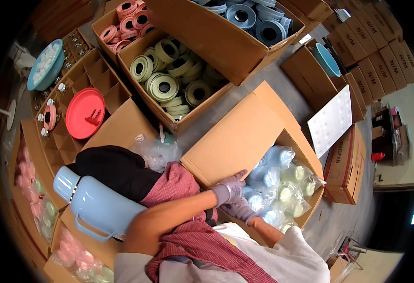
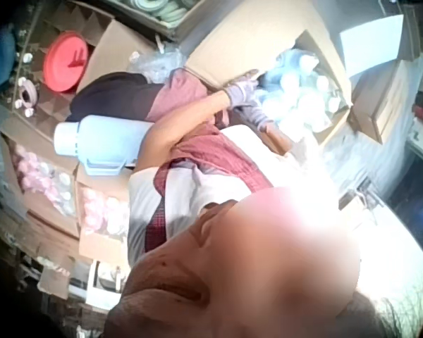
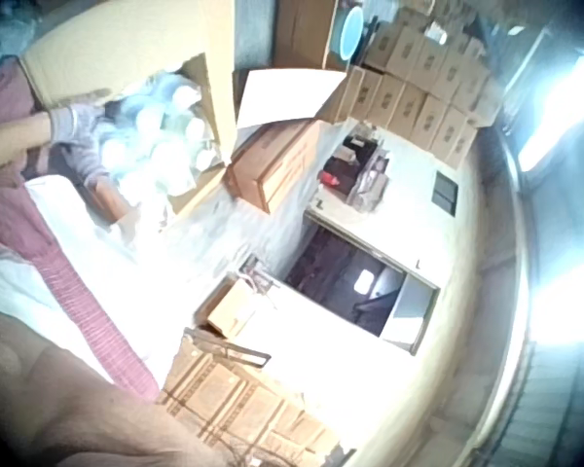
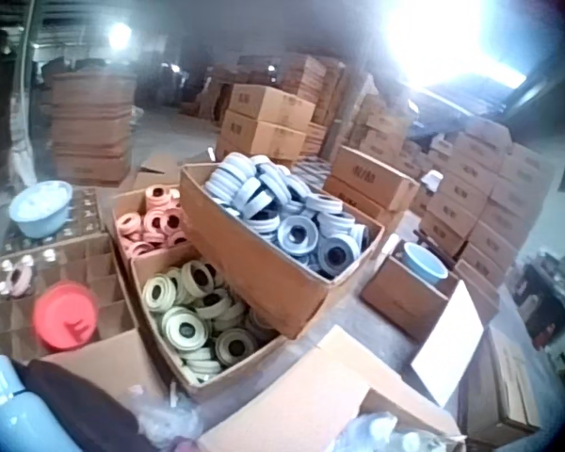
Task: The person assembles thermos flasks by hand in a warehouse setting. They pick up a flask body, insert a metal liner, screw on a lid, and place the completed unit into a plastic bag. The process is repeated for multiple units of different colors.
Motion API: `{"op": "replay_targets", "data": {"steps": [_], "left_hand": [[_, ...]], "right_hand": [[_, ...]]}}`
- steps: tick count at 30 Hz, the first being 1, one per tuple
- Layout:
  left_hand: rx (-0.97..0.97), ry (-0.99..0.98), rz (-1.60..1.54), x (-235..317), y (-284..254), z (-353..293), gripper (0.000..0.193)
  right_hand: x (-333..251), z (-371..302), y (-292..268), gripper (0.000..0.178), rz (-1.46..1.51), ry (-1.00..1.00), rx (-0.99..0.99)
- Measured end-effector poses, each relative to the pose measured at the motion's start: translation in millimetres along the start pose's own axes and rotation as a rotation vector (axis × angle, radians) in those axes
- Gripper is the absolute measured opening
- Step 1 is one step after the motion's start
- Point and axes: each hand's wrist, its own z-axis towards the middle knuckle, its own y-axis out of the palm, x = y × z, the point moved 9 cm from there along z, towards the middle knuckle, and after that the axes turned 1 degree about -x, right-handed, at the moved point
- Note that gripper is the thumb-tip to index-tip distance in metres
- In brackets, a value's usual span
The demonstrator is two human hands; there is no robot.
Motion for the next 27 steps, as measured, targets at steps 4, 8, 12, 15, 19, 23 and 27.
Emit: {"op": "replay_targets", "data": {"steps": [4, 8, 12, 15, 19, 23, 27], "left_hand": [[0.099, -0.543, -0.335, -51.4, -174.4, -59.0, 0.031], [0.322, 0.059, 0.738, -139.0, -229.4, -109.2, 0.031], [0.625, -0.090, 0.723, -138.7, -264.0, -125.7, 0.043], [0.800, -0.262, 0.527, -168.9, -266.7, -142.6, 0.049], [0.806, -0.279, 0.360, -196.1, -258.5, -139.8, 0.047], [0.466, -0.443, -0.579, -227.1, -219.1, -162.4, 0.048], [0.228, -0.417, -0.785, -206.1, -205.4, -193.7, 0.050]], "right_hand": [[18.7, 6.2, -76.9, 0.042, 0.309, 0.057, -0.170], [50.3, 50.2, -275.4, 0.043, 0.262, 0.070, 0.548], [160.6, 126.5, -338.3, 0.054, -0.128, 0.435, 0.727], [224.6, 168.8, -330.6, 0.060, -0.321, 0.690, 0.478], [298.9, 174.4, -303.2, 0.053, -0.158, 0.716, 0.446], [257.9, 195.0, -289.8, 0.043, -0.127, 0.604, 0.317], [239.5, 145.8, -293.0, 0.048, -0.126, 0.574, 0.389]]}}
